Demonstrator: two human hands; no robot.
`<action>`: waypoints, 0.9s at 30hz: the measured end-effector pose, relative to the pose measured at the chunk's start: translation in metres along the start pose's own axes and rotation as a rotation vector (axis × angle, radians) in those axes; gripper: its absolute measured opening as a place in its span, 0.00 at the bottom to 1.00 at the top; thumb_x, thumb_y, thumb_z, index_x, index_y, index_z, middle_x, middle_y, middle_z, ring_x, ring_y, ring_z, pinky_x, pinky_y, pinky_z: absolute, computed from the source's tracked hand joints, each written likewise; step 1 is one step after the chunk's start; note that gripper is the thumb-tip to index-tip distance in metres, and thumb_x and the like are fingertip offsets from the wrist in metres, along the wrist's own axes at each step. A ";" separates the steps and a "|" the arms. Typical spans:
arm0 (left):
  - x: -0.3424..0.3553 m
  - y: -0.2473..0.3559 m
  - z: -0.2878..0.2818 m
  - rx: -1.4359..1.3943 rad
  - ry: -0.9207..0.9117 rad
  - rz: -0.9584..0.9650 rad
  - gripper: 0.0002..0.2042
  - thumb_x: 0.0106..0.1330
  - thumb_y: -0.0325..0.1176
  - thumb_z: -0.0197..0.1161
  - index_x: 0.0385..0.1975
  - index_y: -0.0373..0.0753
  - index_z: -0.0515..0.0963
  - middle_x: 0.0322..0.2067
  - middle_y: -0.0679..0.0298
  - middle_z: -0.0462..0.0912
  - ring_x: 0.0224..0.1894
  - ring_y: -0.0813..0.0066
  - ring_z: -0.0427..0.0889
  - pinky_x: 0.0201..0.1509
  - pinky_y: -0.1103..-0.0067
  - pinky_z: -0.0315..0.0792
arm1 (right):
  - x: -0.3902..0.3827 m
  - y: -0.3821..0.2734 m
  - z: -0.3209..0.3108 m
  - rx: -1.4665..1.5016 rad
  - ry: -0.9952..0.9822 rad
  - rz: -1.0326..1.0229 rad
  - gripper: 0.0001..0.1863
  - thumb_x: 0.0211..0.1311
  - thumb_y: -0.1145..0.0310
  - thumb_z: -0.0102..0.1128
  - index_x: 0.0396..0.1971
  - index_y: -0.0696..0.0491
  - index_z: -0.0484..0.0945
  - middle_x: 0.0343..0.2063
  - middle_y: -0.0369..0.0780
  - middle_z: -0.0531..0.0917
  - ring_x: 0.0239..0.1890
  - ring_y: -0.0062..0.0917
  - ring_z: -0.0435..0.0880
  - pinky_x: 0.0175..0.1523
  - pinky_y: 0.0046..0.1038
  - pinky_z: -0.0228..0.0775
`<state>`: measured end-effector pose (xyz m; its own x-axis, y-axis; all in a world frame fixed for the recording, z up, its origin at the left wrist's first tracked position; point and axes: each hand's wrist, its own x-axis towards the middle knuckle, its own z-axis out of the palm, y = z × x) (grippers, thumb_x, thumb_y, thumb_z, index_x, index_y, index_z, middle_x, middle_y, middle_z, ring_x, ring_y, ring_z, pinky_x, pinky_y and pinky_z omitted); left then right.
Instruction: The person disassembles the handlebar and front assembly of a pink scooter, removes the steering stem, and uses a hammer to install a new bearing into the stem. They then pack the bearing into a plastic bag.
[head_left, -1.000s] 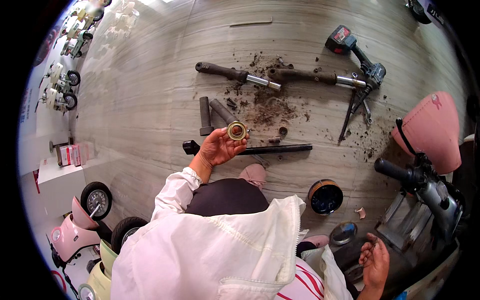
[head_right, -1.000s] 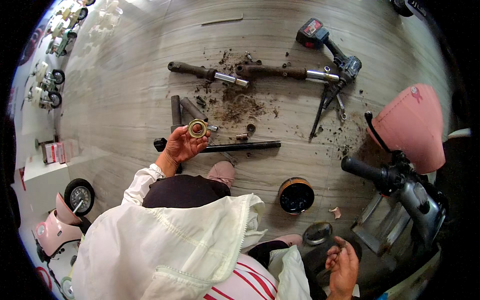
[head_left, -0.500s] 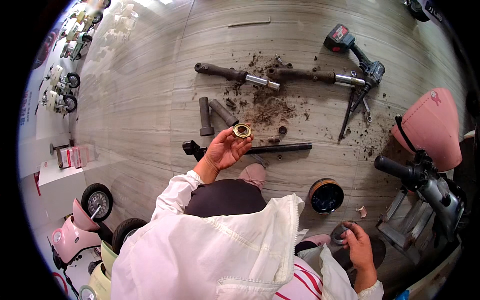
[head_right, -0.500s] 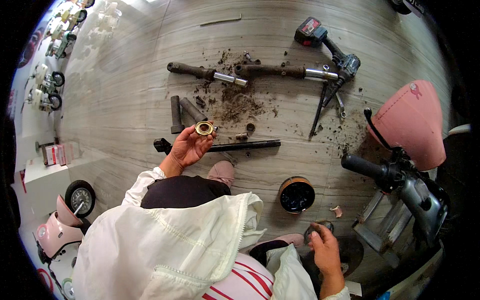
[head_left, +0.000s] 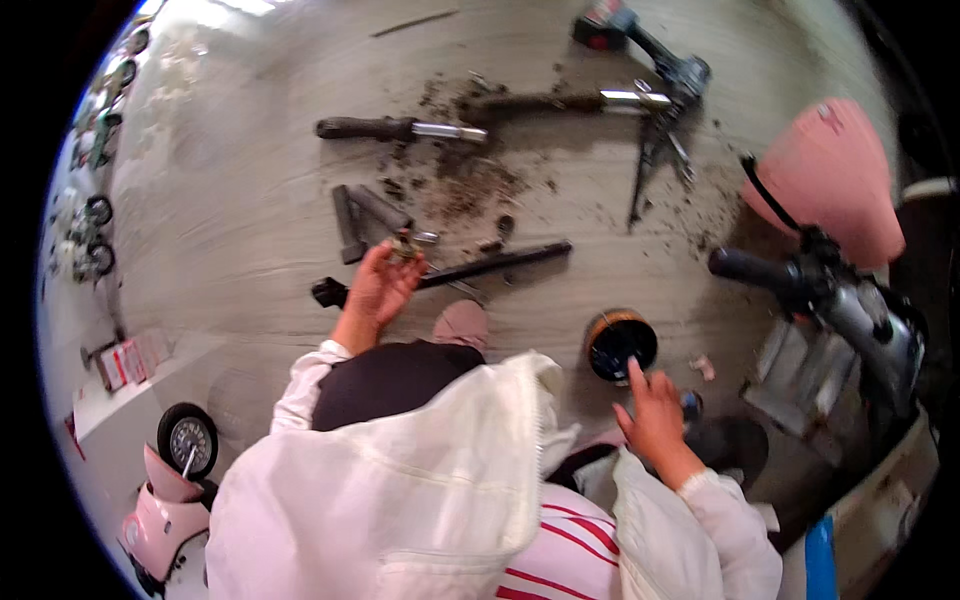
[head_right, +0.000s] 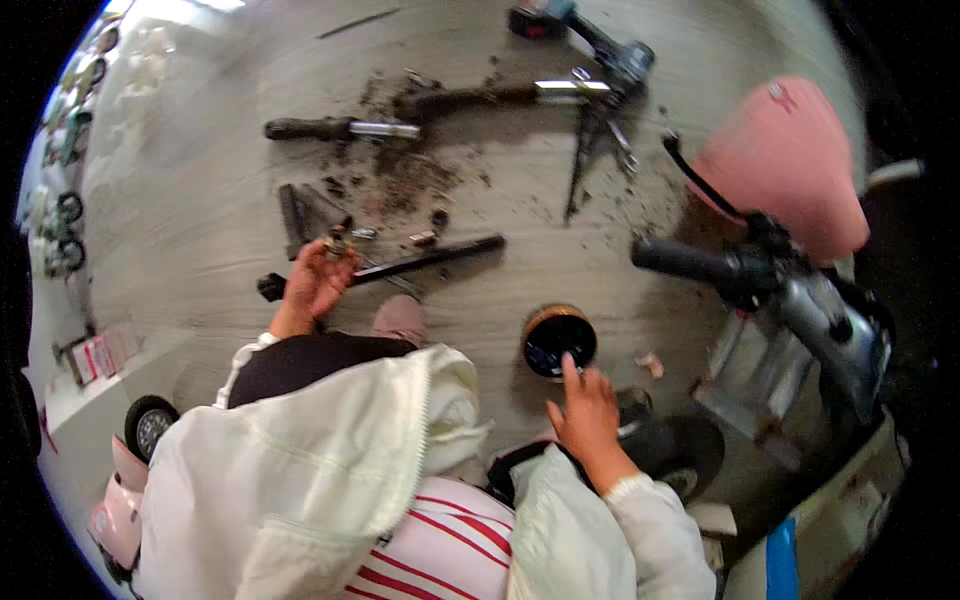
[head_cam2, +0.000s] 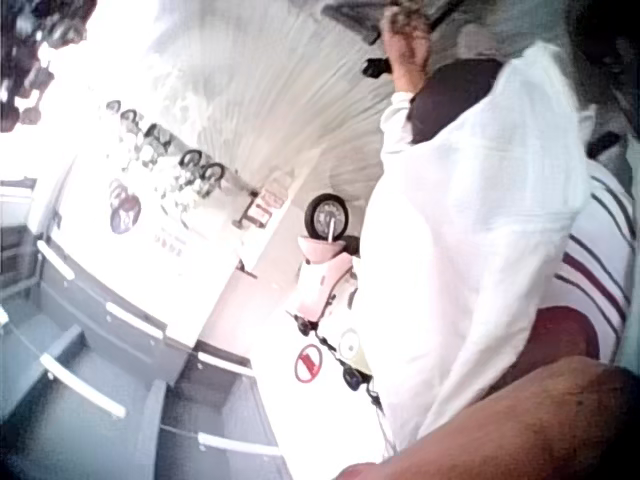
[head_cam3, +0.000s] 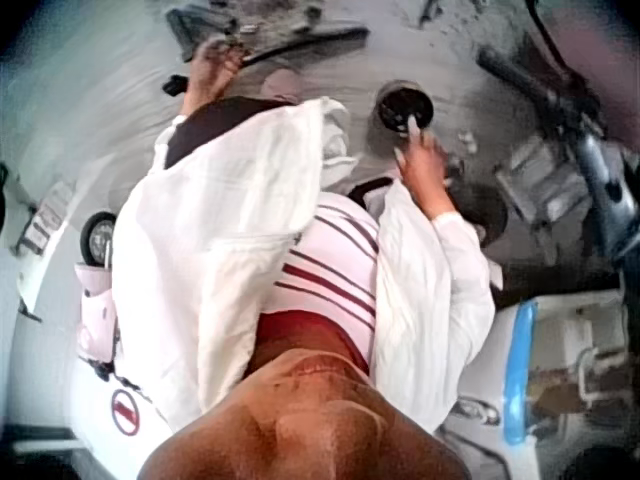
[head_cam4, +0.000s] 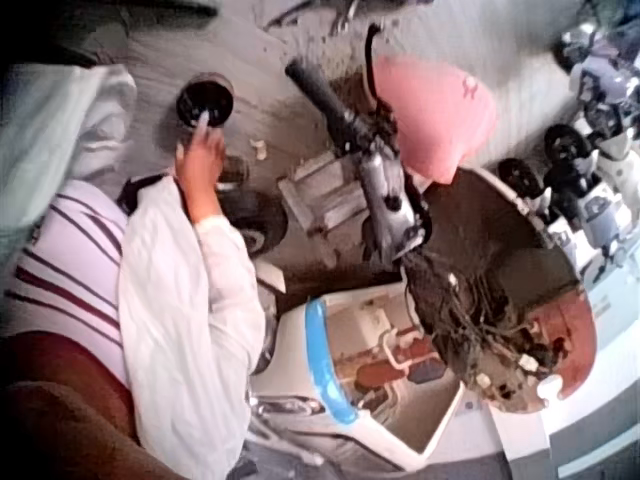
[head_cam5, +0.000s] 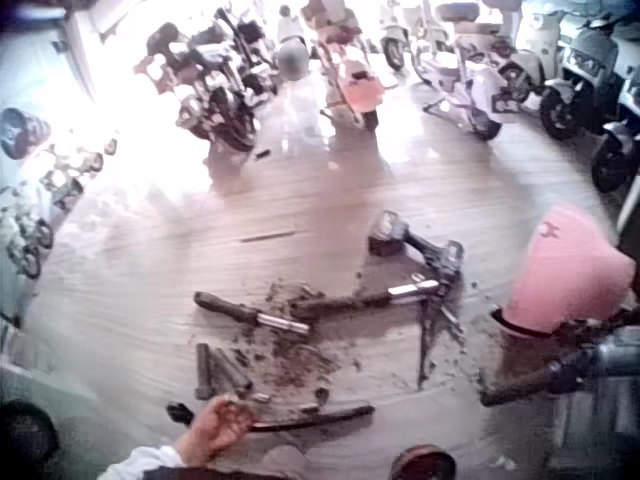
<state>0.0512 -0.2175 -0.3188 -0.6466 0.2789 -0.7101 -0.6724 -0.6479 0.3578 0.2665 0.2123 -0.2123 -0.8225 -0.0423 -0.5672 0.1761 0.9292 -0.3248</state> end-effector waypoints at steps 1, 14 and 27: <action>-0.001 -0.001 -0.001 0.000 0.016 0.019 0.18 0.68 0.38 0.56 0.54 0.38 0.74 0.43 0.55 0.78 0.47 0.63 0.80 0.52 0.71 0.78 | 0.006 -0.002 0.006 -0.045 0.058 -0.011 0.41 0.50 0.61 0.70 0.65 0.52 0.62 0.41 0.47 0.70 0.46 0.44 0.71 0.51 0.42 0.66; -0.012 0.002 0.035 0.121 -0.057 0.078 0.18 0.70 0.38 0.53 0.56 0.36 0.72 0.47 0.58 0.79 0.48 0.66 0.80 0.55 0.72 0.77 | 0.035 0.015 0.068 -0.278 0.377 -0.228 0.25 0.53 0.70 0.56 0.55 0.46 0.75 0.36 0.38 0.71 0.37 0.30 0.70 0.43 0.31 0.64; 0.012 0.032 0.033 0.122 -0.080 0.053 0.16 0.70 0.38 0.54 0.52 0.38 0.76 0.46 0.59 0.81 0.50 0.63 0.78 0.59 0.71 0.72 | 0.042 0.042 0.048 -0.264 0.370 -0.495 0.13 0.48 0.58 0.62 0.31 0.49 0.75 0.37 0.38 0.72 0.39 0.29 0.71 0.45 0.29 0.64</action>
<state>0.0105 -0.2114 -0.2960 -0.7054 0.3055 -0.6396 -0.6724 -0.5739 0.4675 0.2651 0.2321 -0.2864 -0.9115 -0.4019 -0.0869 -0.3692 0.8929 -0.2577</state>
